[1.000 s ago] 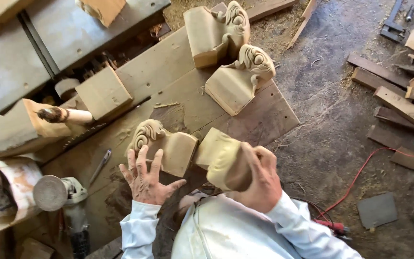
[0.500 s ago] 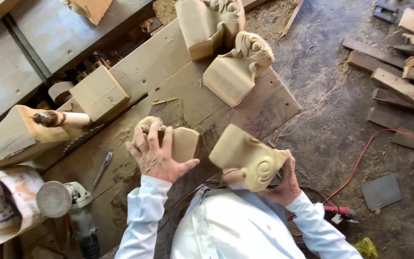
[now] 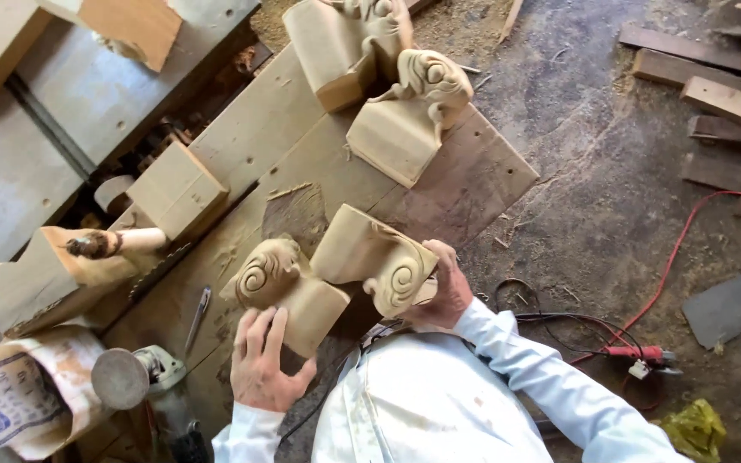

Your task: Sanding a wooden block with a power sander, inspecting carved wooden ornaments, and marking wood with a pencil and square.

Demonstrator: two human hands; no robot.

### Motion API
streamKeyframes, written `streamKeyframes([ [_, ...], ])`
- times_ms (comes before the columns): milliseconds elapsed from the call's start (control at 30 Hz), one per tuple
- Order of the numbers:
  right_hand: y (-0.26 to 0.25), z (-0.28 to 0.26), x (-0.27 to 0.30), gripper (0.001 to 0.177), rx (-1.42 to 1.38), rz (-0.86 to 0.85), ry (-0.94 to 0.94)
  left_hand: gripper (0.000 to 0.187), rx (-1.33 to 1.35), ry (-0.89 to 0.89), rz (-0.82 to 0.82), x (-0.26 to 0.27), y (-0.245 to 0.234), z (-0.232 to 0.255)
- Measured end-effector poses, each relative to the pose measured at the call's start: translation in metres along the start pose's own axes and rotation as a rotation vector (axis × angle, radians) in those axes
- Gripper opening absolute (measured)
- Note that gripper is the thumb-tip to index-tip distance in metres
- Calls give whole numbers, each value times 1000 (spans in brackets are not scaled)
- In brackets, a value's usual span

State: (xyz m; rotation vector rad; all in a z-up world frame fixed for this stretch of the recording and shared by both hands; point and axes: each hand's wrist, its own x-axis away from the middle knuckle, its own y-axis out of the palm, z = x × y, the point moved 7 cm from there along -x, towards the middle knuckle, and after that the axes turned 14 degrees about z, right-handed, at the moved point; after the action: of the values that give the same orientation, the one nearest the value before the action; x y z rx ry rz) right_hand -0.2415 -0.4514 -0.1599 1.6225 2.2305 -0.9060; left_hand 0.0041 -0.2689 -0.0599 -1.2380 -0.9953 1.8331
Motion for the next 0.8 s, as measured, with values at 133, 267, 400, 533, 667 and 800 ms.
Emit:
streamKeyframes([
  [133, 23, -4, -7, 119, -32, 17, 112, 76, 26, -78, -23, 7, -5, -15],
  [267, 36, 19, -4, 124, -133, 144, 268, 125, -53, -114, -46, 11, 18, -60],
  [400, 37, 10, -11, 133, -111, 158, 121, 117, -29, -240, -250, -29, 16, -74],
  [533, 37, -2, -22, 127, -35, -2, 318, 90, 17, -323, -223, -34, 19, -76],
  [667, 32, -1, -23, 122, 10, -2, 321, 81, -156, -209, -33, -3, -1, -60],
  [800, 34, 16, -8, 130, 33, 16, 419, 111, -319, -212, -154, 35, -47, -27],
])
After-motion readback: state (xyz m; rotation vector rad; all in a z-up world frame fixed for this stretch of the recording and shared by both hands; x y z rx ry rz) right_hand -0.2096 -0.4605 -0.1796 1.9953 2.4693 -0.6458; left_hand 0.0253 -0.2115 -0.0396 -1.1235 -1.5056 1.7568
